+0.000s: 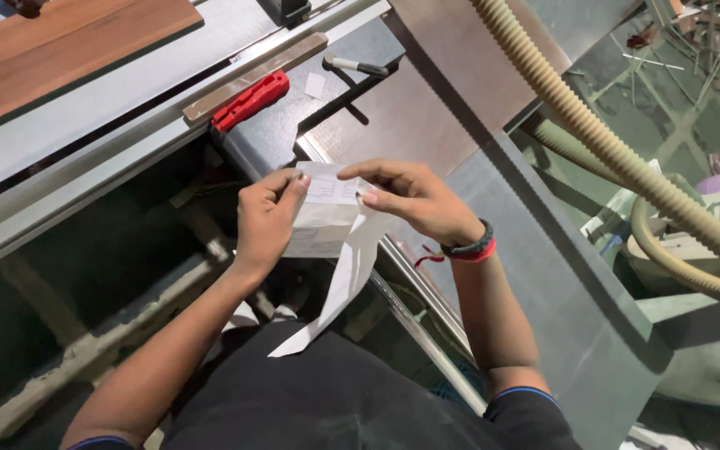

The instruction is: The person applies small white labels to thin wooden strips on a table saw, referencing a printed sheet. They peel labels from a backing sheet and press them onto the wood, then adjust the saw's fence and continue applying labels to additional strips.

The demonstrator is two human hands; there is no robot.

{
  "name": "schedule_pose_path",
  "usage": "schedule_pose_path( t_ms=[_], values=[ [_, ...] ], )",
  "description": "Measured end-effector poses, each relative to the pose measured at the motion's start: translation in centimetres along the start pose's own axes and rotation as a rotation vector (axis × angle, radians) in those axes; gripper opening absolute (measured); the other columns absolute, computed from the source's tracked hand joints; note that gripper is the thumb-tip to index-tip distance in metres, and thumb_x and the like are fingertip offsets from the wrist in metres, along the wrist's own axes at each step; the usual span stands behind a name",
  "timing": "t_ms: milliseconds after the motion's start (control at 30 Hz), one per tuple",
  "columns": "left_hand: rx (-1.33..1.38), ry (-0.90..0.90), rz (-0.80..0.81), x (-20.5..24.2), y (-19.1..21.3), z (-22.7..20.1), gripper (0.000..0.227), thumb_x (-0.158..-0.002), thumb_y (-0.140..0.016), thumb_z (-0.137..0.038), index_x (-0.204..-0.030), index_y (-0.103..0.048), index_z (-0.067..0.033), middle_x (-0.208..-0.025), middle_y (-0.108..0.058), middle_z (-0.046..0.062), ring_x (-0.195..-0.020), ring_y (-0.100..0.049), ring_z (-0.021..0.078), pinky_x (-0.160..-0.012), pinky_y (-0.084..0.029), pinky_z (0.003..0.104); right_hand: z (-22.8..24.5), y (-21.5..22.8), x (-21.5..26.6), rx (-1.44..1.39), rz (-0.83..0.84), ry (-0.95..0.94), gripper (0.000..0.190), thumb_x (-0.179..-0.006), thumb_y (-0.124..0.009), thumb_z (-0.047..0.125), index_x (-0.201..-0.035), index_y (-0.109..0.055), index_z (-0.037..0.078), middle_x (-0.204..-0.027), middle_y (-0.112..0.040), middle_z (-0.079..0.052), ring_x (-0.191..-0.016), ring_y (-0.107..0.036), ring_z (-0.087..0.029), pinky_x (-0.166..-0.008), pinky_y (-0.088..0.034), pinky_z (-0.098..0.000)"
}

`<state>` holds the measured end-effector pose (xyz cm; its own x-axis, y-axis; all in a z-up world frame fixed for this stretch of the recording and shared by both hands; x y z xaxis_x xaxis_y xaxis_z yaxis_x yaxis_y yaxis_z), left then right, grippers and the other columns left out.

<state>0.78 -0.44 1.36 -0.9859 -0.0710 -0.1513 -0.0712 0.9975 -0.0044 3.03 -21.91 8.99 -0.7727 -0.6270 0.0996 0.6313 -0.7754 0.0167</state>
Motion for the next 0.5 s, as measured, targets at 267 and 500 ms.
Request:
schedule_pose_path(
  t_ms=[267,500],
  values=[
    [0.118,0.038,0.192,2.8,1.0,-1.1,0.023,-0.103,-0.066,-0.016,-0.110,-0.074,0.0045,-0.084,-0.070,-0.001,-0.078,-0.056,0.0028,-0.070,-0.048,0.022,-0.4,-3.8,6.8,0.270,-0.337,-0.007,0.032,-0.085,-0.083,0.009,-0.113,-0.073,-0.003,-0.096,-0.069,0.000,-0.084,-0.057,-0.006,-0.074,-0.048,-0.0236],
    [0.236,0.024,0.304,8.0,2.7,-2.3,0.022,-0.103,-0.067,-0.016,-0.111,-0.071,0.0041,-0.091,-0.071,-0.001,-0.083,-0.060,0.0044,-0.076,-0.051,0.022,-0.8,-11.5,13.8,0.248,-0.718,-0.044,0.022,-0.089,-0.077,0.003,-0.111,-0.075,0.000,-0.079,-0.063,0.003,-0.078,-0.057,-0.004,-0.073,-0.048,-0.0214]
  ],
)
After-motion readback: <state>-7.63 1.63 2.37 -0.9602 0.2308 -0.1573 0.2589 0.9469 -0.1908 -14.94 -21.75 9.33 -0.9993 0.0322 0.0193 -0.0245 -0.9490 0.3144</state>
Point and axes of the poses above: each hand's wrist, its own x-axis away from the middle knuckle, its own y-axis out of the back of the hand, z = x × y, the point moved 3 cm from there along -x, towards the middle knuckle
